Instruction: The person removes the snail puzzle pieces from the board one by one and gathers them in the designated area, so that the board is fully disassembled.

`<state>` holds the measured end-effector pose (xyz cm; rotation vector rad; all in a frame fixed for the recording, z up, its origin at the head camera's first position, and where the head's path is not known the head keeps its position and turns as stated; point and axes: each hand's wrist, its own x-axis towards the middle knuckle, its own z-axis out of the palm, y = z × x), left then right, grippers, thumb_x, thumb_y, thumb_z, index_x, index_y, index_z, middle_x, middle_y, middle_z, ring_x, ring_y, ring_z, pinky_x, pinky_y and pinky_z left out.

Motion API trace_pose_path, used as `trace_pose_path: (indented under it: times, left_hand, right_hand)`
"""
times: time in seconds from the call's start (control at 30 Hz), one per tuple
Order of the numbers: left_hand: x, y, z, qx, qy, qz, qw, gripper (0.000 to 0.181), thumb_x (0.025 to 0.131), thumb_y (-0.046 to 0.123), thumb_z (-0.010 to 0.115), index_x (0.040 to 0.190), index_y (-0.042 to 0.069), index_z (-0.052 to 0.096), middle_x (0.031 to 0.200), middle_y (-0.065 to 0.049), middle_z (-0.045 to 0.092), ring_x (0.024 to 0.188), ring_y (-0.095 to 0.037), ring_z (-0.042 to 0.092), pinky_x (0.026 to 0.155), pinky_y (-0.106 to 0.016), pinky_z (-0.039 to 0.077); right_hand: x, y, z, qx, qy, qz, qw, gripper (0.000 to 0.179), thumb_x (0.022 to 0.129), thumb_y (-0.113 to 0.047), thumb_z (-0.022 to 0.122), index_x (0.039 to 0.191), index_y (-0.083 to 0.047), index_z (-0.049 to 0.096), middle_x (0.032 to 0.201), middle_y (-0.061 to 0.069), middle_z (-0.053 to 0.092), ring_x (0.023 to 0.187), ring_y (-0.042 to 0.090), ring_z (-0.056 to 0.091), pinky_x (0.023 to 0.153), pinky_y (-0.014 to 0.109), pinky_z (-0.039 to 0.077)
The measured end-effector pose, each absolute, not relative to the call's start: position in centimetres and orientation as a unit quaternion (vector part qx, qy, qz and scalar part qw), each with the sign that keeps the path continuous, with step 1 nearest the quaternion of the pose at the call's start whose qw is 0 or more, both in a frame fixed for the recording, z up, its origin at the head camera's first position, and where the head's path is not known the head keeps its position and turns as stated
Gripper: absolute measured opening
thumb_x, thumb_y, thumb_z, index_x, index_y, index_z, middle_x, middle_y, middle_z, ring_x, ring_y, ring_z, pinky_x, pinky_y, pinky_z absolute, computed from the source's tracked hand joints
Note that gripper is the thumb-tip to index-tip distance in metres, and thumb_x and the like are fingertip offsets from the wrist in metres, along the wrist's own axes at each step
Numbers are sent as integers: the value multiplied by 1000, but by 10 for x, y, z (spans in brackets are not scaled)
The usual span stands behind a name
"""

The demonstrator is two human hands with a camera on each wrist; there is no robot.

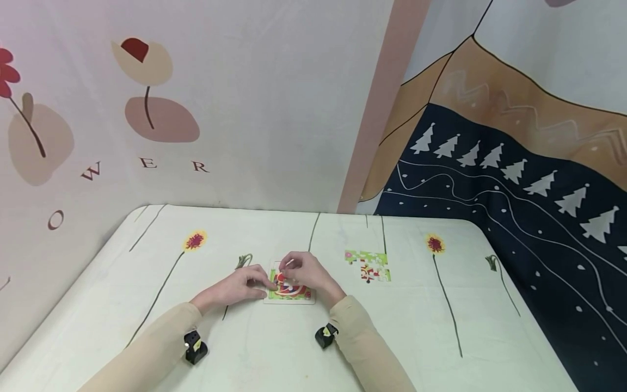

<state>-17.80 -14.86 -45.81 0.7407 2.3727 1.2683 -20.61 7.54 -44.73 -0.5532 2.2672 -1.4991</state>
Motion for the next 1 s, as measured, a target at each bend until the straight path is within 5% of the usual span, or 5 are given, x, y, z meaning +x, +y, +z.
trace_pose_path:
  times: [0.5,1.0]
  left_hand:
    - [-178,-147,-456,244,841,447,184,18,86,6,70,101,13,76,99,4,58,98,-18,52,87,-41,40]
    - [-177,-147,-456,242,842,446,185,18,86,5,70,102,12,75,101,4,59,98,-18,52,89,-41,40]
  right_hand:
    - [-206,93,-441,-186,810,-530,170,8,89,-1,62,96,-2,66,84,4,65,74,14,57,64,28,44]
    - [-204,119,-436,-203,810,-527,155,13,88,5,60,99,9,63,90,18,65,80,21,59,70,32,44]
